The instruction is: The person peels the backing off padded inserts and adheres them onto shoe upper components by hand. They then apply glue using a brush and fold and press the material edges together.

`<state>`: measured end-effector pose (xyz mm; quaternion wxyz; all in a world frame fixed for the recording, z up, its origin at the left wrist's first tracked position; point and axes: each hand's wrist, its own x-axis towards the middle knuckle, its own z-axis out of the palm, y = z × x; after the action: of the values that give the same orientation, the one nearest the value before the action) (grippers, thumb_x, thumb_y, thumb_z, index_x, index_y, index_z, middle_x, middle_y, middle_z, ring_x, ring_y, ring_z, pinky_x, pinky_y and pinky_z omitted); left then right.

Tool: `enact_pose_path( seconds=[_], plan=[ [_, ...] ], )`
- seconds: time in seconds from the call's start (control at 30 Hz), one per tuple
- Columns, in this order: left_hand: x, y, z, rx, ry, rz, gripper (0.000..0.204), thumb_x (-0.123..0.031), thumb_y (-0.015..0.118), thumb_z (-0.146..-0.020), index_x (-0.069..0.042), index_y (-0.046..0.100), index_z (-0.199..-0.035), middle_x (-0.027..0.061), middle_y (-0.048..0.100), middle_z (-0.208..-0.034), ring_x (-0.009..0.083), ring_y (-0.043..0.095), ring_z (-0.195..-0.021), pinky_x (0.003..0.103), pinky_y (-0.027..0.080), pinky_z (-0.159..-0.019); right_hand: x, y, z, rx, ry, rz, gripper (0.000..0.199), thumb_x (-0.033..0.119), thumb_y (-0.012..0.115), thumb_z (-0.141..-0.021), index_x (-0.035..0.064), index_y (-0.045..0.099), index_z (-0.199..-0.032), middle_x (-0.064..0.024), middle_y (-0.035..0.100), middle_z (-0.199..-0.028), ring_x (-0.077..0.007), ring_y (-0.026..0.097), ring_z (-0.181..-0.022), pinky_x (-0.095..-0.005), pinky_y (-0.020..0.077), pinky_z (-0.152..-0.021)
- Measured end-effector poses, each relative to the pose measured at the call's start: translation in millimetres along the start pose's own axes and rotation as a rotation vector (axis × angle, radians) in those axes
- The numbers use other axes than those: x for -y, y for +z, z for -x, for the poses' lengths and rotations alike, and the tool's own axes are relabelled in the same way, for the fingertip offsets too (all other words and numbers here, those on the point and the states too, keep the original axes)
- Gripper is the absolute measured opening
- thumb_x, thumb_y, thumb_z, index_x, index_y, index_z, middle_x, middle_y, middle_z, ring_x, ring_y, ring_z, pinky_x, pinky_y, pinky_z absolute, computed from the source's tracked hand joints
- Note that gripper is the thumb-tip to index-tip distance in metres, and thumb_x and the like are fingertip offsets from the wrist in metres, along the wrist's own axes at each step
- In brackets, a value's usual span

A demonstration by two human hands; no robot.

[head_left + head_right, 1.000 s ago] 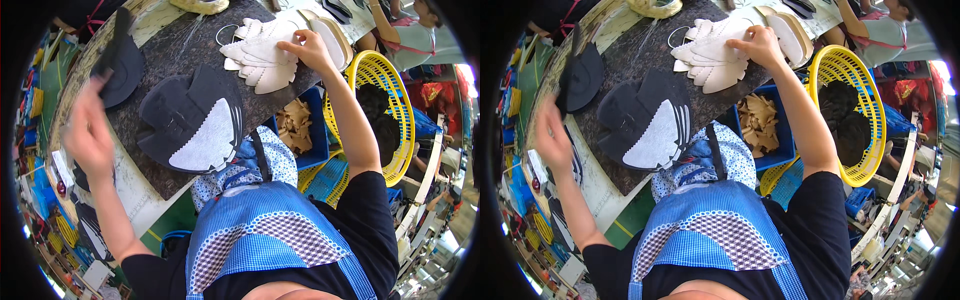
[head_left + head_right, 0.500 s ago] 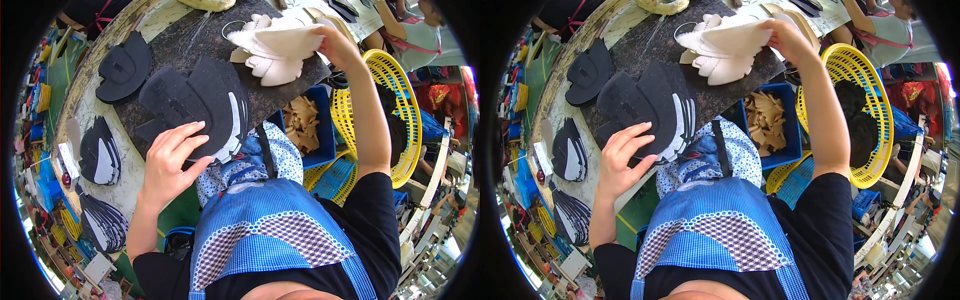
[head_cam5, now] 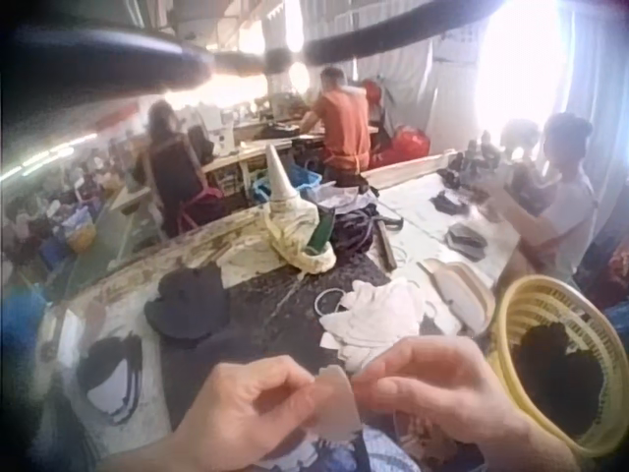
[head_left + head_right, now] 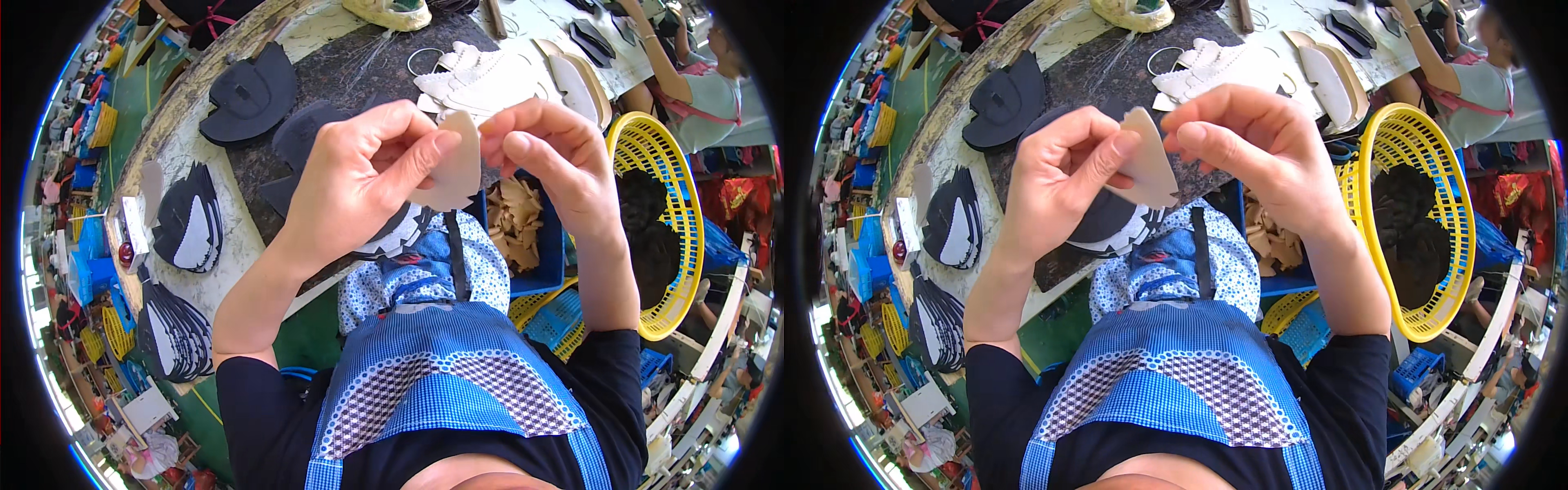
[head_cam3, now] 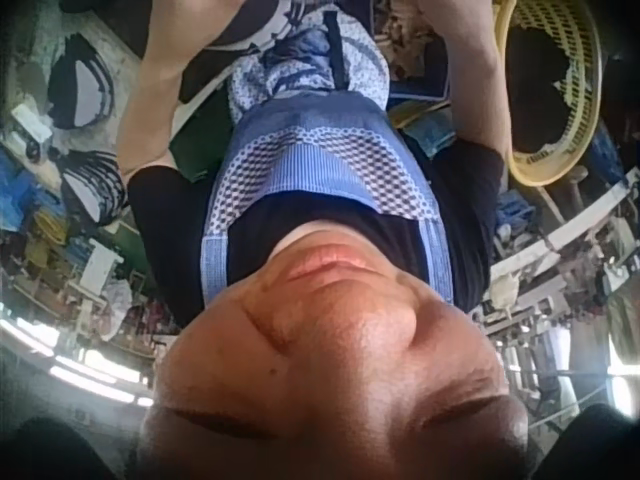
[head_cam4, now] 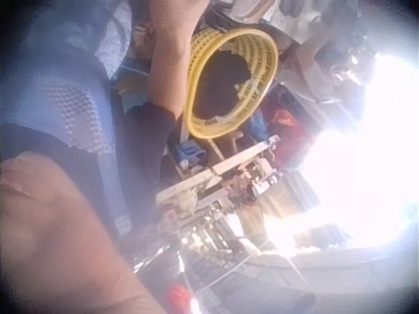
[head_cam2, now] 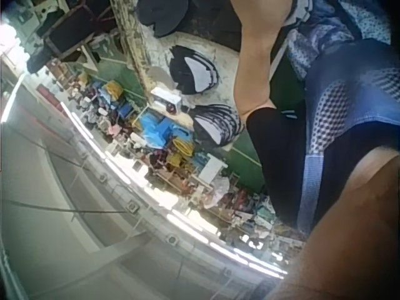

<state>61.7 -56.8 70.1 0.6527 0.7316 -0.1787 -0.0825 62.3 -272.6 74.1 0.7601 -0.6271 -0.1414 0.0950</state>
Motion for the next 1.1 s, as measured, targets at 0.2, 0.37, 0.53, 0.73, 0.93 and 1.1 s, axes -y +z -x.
enact_pose_path(
  seconds=[0.2, 0.37, 0.53, 0.73, 0.93, 1.1],
  plan=[
    [5.0, -8.5, 15.0, 0.277, -0.116, 0.015, 0.011, -0.010, 0.067, -0.093, -0.001, 0.065, -0.097, 0.0001, 0.065, -0.082, 0.0063, 0.064, -0.077, 0.020, 0.052, -0.064, 13.9, 0.1, 4.4, 0.281, 0.240, 0.282, 0.009, 0.007, 0.066, -0.084, -0.0026, 0.065, -0.082, 0.0001, 0.063, -0.073, -0.0026, 0.056, -0.067, -0.0192, 0.0444, -0.059],
    [-3.6, 8.2, 19.2, 0.261, 0.245, -0.080, 0.021, -0.003, 0.073, -0.082, -0.006, 0.067, -0.101, 0.0042, 0.065, -0.100, 0.0136, 0.065, -0.088, 0.025, 0.052, -0.072, -9.5, -2.4, 14.9, 0.581, 0.309, -0.218, 0.004, 0.003, 0.062, -0.072, -0.0001, 0.064, -0.073, -0.0041, 0.065, -0.073, -0.0078, 0.058, -0.065, -0.0226, 0.0437, -0.057],
    [13.1, 20.0, 26.0, -0.127, 1.161, -0.664, 0.029, -0.008, 0.076, -0.066, -0.015, 0.068, -0.093, 0.0053, 0.064, -0.106, 0.0210, 0.064, -0.093, 0.031, 0.054, -0.077, -56.8, 16.9, 16.5, 0.352, 0.218, -0.980, 0.022, 0.021, 0.051, -0.077, 0.0021, 0.059, -0.085, -0.0141, 0.063, -0.095, -0.0222, 0.061, -0.088, -0.0343, 0.0476, -0.078],
    [26.8, 11.9, 17.8, -0.060, 1.079, -0.847, 0.023, -0.008, 0.073, -0.065, -0.015, 0.061, -0.083, 0.0072, 0.062, -0.113, 0.0264, 0.060, -0.103, 0.041, 0.052, -0.088, -51.5, 25.3, 28.5, 0.078, 0.080, -0.102, 0.030, 0.019, 0.059, -0.095, -0.0030, 0.063, -0.116, -0.0005, 0.066, -0.097, -0.0059, 0.058, -0.086, -0.0206, 0.0469, -0.077],
    [10.1, 61.1, 73.0, 0.579, 0.954, -0.132, 0.011, -0.010, 0.068, -0.081, -0.011, 0.059, -0.088, 0.0058, 0.067, -0.097, 0.0251, 0.065, -0.104, 0.042, 0.052, -0.096, -96.2, -14.5, -15.0, -0.598, 0.031, -0.202, 0.023, 0.028, 0.056, -0.100, 0.0067, 0.060, -0.092, 0.0033, 0.046, -0.056, -0.0064, 0.038, -0.045, -0.0216, 0.0276, -0.043],
    [14.9, -17.8, 45.3, -0.007, 0.284, 0.998, 0.051, -0.052, 0.049, -0.096, -0.017, 0.036, -0.062, 0.0008, 0.049, -0.077, 0.0207, 0.043, -0.094, 0.036, 0.035, -0.090, -117.2, -127.3, 88.8, -0.254, 0.553, 1.281, 0.026, 0.025, 0.058, -0.099, 0.0001, 0.066, -0.096, -0.0022, 0.061, -0.072, -0.0116, 0.055, -0.063, -0.0277, 0.0432, -0.055]
  ],
)
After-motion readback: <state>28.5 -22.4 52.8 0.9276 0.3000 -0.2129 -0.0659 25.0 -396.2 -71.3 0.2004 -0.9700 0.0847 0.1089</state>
